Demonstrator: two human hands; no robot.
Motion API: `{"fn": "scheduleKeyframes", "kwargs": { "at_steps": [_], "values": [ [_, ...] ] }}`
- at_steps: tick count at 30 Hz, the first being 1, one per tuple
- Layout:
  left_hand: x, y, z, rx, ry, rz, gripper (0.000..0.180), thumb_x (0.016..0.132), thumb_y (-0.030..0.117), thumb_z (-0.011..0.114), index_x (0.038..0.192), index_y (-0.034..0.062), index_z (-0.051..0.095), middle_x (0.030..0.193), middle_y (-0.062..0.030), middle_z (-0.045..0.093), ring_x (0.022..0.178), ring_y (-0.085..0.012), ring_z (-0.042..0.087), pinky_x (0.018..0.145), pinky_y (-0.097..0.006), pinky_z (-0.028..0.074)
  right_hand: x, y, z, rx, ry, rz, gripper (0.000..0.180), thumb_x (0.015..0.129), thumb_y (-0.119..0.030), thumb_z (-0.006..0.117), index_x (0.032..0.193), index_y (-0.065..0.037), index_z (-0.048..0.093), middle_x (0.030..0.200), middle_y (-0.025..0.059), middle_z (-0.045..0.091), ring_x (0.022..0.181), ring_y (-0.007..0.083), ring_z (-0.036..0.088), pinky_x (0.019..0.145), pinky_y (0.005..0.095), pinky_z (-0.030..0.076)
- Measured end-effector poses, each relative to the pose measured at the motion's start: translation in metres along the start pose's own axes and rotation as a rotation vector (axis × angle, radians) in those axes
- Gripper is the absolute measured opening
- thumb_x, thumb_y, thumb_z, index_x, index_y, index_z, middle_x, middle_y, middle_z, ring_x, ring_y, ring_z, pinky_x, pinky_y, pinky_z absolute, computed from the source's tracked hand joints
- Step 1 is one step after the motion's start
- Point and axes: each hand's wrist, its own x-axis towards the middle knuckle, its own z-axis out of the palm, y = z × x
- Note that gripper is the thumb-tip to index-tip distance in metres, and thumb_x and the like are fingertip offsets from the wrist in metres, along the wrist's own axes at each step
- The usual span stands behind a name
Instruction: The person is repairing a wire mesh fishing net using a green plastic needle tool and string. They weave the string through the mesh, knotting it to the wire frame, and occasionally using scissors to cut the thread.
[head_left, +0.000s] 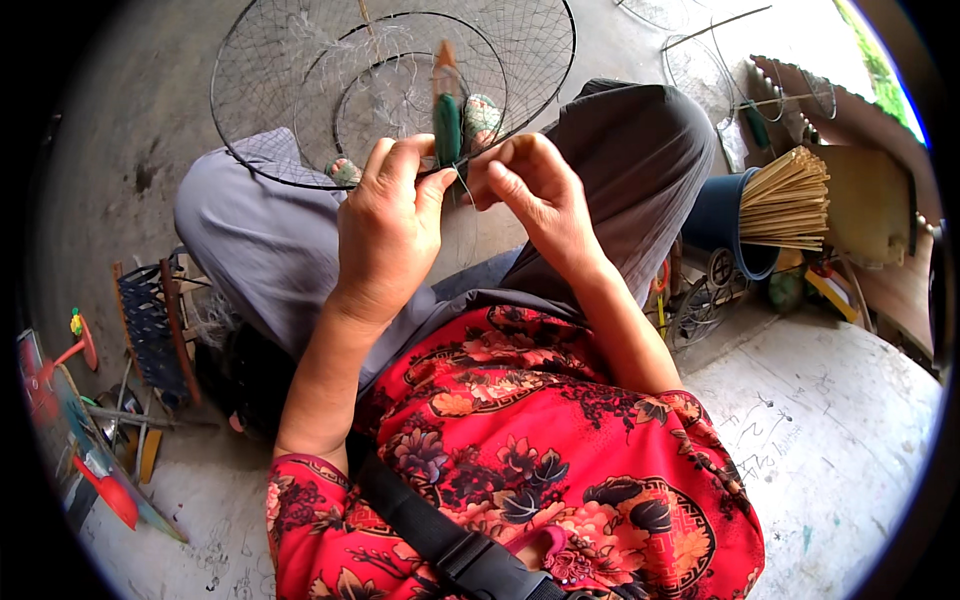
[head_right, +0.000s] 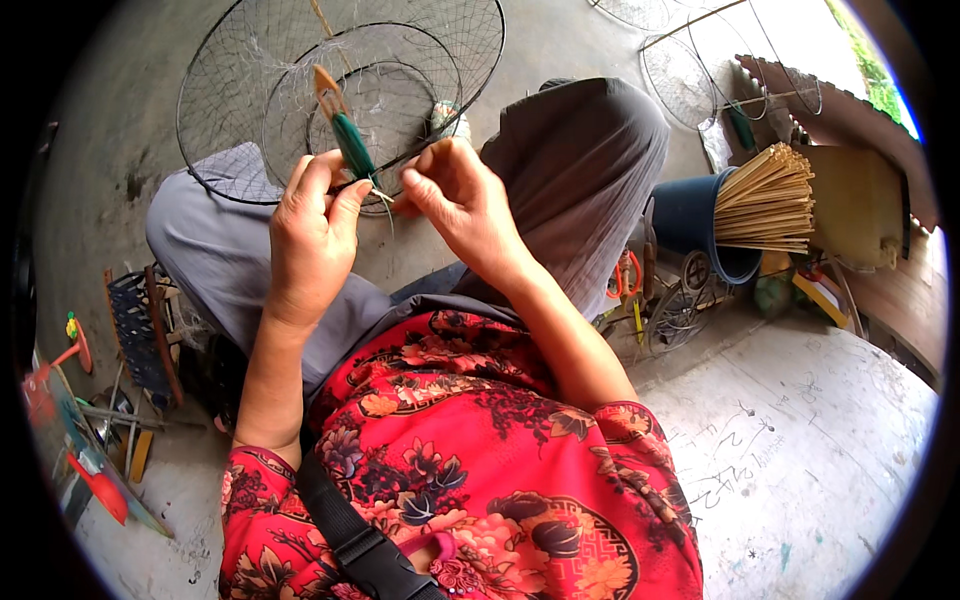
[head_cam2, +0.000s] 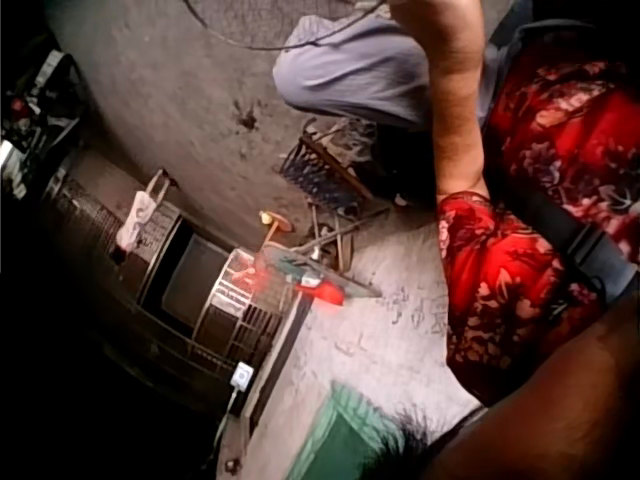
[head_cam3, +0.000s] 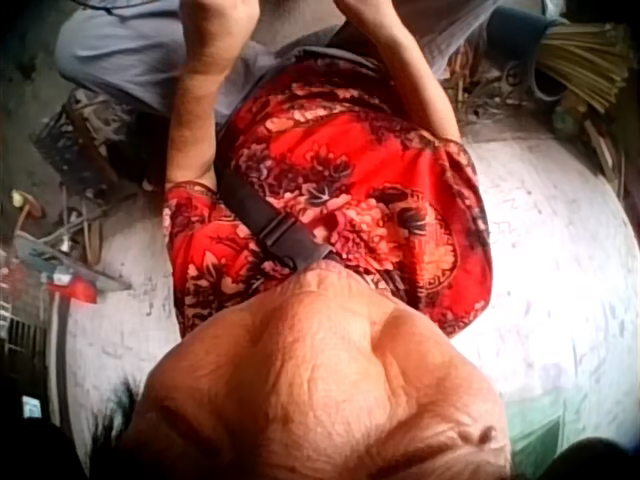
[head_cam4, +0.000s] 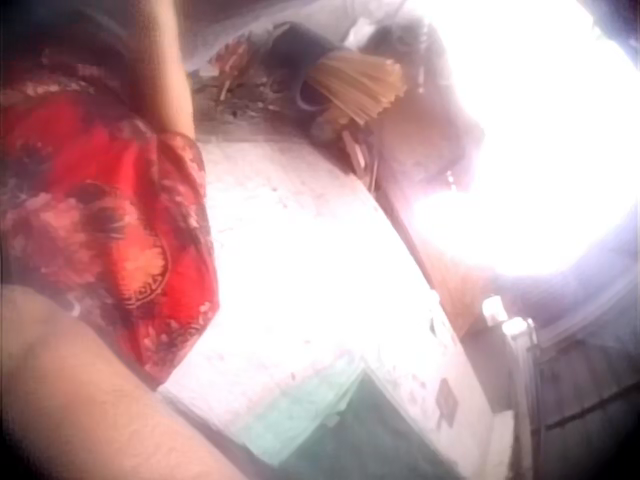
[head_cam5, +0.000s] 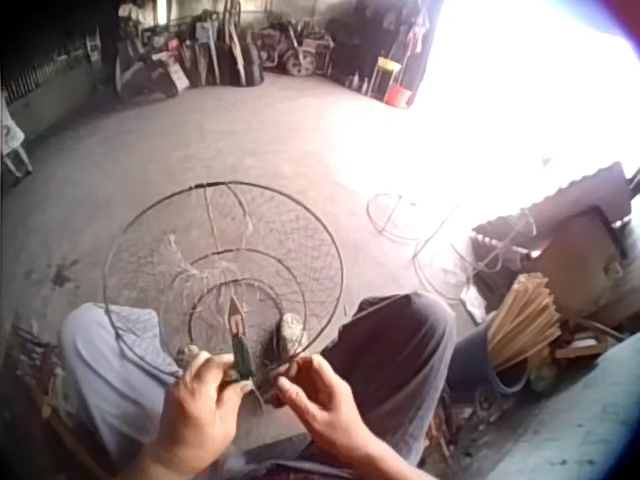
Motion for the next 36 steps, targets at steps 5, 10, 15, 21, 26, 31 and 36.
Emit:
{"fn": "scheduleKeyframes", "kwargs": {
  "at_steps": [5,10,15,21,26,31,36],
  "values": [
    [0.0,0.0,0.003,0.008,0.007,0.107,0.022,0.09,0.007,0.069,0.11,0.0063,0.062,0.088,-0.012,0.058,0.073,-0.0323,0.065,0.06,-0.042,0.05,0.012,-0.057,0.014,-0.863,-0.062,-0.541,0.027,0.087,-0.004,0.075,0.111,-0.002,0.063,0.083,0.0018,0.061,0.067,0.0099,0.06,0.062,0.025,0.049],
    [0.0,-0.001,0.0,-0.019,0.038,0.087,0.011,0.09,0.007,0.069,0.101,0.0059,0.067,0.087,-0.0111,0.059,0.071,-0.0309,0.064,0.06,-0.039,0.05,0.005,-0.063,-0.008,-0.05,0.256,-0.59,0.01,0.096,-0.009,0.067,0.104,-0.004,0.067,0.082,0.0007,0.063,0.065,0.0085,0.056,0.054,0.0237,0.047],
    [0.0,-0.005,0.006,-0.033,0.082,0.124,0.011,0.09,0.007,0.069,0.101,0.0061,0.067,0.088,-0.0107,0.06,0.072,-0.031,0.065,0.06,-0.039,0.051,-0.02,-0.01,-0.021,-1.669,0.051,-0.193,0.017,0.088,-0.013,0.069,0.099,-0.009,0.057,0.094,0.0078,0.066,0.082,0.0266,0.065,0.065,0.0386,0.056],
    [0.002,-0.003,0.014,0.022,0.093,0.127,0.011,0.091,0.002,0.067,0.102,0.005,0.067,0.09,-0.0109,0.062,0.076,-0.0283,0.065,0.066,-0.036,0.052,-0.048,-0.032,0.013,-0.787,-0.229,-0.645,0.041,0.078,0.005,0.072,0.116,-0.005,0.058,0.106,0.0158,0.058,0.101,0.0346,0.061,0.085,0.0383,0.051],
    [0.009,-0.007,0.02,0.105,0.177,0.117,0.007,0.092,0.005,0.067,0.099,0.0064,0.066,0.087,-0.0108,0.061,0.074,-0.0298,0.064,0.064,-0.037,0.051,-0.087,-0.087,0.005,-0.559,-0.711,-0.856,0.009,0.093,-0.007,0.058,0.089,0.001,0.06,0.099,0.018,0.062,0.093,0.0348,0.061,0.077,0.0403,0.052],
    [0.009,-0.009,0.022,0.073,0.218,0.188,0.009,0.091,0.008,0.067,0.098,0.008,0.062,0.086,-0.0115,0.059,0.071,-0.0332,0.064,0.059,-0.043,0.051,-0.094,-0.067,-0.001,0.211,-0.155,-0.139,0.014,0.105,-0.011,0.051,0.106,0.001,0.058,0.071,-0.0015,0.052,0.055,0.006,0.046,0.051,0.0239,0.039],
    [0.005,-0.006,0.014,0.048,0.159,0.126,0.011,0.091,0.009,0.067,0.098,0.0077,0.059,0.088,-0.0107,0.06,0.073,-0.0334,0.065,0.06,-0.043,0.052,-0.024,-0.024,0.013,-0.236,0.023,0.012,0.031,0.098,-0.025,0.068,0.116,0.0,0.063,0.071,-0.0025,0.055,0.053,0.0032,0.046,0.045,0.0219,0.036]
  ]
}}
